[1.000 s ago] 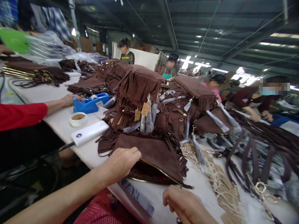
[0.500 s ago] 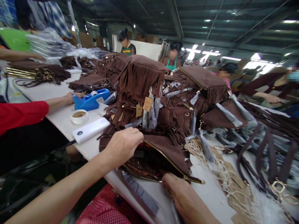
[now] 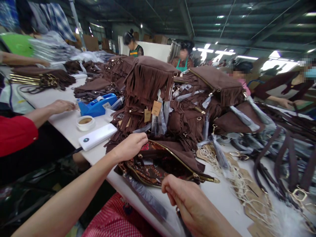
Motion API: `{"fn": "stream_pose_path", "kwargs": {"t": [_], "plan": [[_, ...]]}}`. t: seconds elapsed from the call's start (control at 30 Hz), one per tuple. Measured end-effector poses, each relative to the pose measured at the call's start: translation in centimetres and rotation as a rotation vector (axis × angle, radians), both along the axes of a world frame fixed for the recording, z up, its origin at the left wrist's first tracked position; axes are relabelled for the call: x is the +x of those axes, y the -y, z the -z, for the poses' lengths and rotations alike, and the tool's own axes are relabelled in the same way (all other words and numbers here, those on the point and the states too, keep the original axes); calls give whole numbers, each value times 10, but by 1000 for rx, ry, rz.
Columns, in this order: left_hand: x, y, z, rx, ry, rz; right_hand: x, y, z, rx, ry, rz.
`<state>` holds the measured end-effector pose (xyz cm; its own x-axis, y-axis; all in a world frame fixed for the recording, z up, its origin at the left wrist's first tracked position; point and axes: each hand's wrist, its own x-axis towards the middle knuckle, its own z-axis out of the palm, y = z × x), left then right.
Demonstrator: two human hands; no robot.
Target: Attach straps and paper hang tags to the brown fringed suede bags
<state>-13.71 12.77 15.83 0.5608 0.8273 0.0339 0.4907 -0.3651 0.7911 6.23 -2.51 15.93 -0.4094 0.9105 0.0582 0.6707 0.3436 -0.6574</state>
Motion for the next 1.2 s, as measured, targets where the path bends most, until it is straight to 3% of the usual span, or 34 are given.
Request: {"fn": "stream_pose_path", "kwargs": {"t": [0.17,0.3,0.47,0.6,0.8,0.87,1.03,1.2], "plan": [[-2,-20,39,-216,21,-2,-9,-38,-4,-40,256,106],[-3,-28,57,-362,71,-22,-28,-57,9,-58,345,67],[-3,-30,61,-422,117,-61,-42,-63,29,-62,234,-114],[-3,-29,61,-453,143,-73,-35,-66,34,-102,235,-52],[-1,-33,61,-578,167,-91,-38,-56,30,-155,550,27],[0,-33,61,-606,175,-98,-41,-54,30,-151,433,33],[-1,-31,59,-586,180,-128,-42,-58,32,-212,-205,7],[1,-31,65,-506,147,-133,-53,-65,36,-522,-573,115]]}}
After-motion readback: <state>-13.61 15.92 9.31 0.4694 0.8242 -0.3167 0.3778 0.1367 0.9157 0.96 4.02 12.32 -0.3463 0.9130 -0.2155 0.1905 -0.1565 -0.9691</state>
